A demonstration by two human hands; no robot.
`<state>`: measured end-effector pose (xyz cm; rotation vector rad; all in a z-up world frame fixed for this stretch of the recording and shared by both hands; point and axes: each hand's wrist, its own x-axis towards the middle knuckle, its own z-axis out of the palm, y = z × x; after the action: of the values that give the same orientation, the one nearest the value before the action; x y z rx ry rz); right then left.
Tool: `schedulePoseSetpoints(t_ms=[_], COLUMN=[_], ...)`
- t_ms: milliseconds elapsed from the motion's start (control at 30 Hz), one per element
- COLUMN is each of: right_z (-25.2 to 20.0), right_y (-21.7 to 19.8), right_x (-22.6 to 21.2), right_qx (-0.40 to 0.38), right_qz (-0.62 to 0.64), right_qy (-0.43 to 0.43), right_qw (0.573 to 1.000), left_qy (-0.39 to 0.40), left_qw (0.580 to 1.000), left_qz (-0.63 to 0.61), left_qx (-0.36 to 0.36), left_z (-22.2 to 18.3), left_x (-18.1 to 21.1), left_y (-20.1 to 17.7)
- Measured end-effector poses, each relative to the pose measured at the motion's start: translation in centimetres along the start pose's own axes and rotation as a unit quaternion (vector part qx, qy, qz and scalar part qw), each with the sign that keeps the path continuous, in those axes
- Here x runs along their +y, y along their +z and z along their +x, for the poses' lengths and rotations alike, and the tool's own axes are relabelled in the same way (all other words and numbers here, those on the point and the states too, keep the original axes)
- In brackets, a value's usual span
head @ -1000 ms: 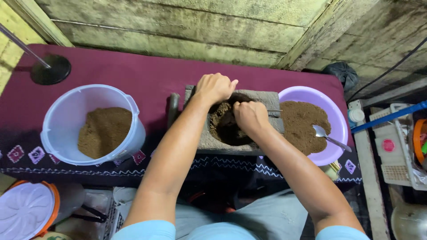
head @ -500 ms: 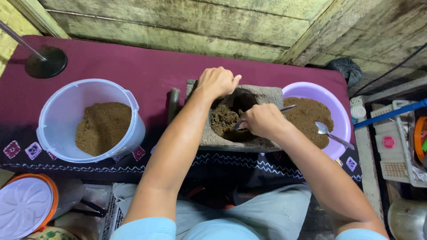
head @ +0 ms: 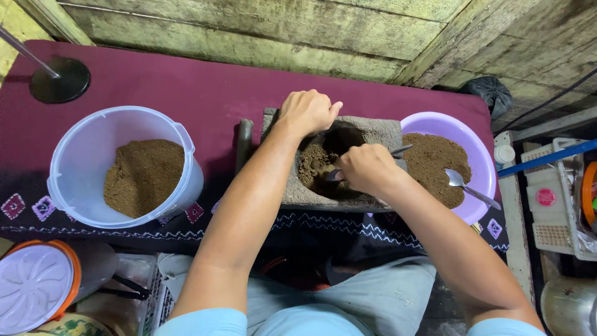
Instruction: Scooping brown powder from bowls into a stone mortar and packing it by hand and with a spoon.
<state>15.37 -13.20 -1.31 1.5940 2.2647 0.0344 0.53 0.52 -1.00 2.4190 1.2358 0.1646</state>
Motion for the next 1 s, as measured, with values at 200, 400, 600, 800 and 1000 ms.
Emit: schedulePoseSetpoints(t_ms=[200,400,600,800,1000], right_z=[0.7,1.7,2.1,2.0,2.3], right_y=[-0.5,-0.4,-0.2,2.8,3.9], right_x=[0.8,-0.3,0.2,0.1,-2.9], right_qx=[0.039,0.068,0.048,0.132,0.158], right_qz=[-0.007,-0.025,-0.063,-0.049,-0.128], right_qy=[0.037,-0.029,-0.066,-0.124,-0.104], right_qw=[0.999,0.997,0.995,0.982,0.974], left_qy=[0.000,0.000,0.002,0.016,0.016], left_qw=[1.000,1.000,1.000,0.999,0.999], left_qz=[-0.001,0.000,-0.009,-0.012,-0.003], left_qx=[0.010,0.010,0.018,0.038,0.032], left_z=[0.4,0.6,-0.1,-0.1,-0.7], left_x=[-0.3,-0.3,-0.1,-0.3,0.1], left_y=[0.5,0.7,0.1,0.6,1.1])
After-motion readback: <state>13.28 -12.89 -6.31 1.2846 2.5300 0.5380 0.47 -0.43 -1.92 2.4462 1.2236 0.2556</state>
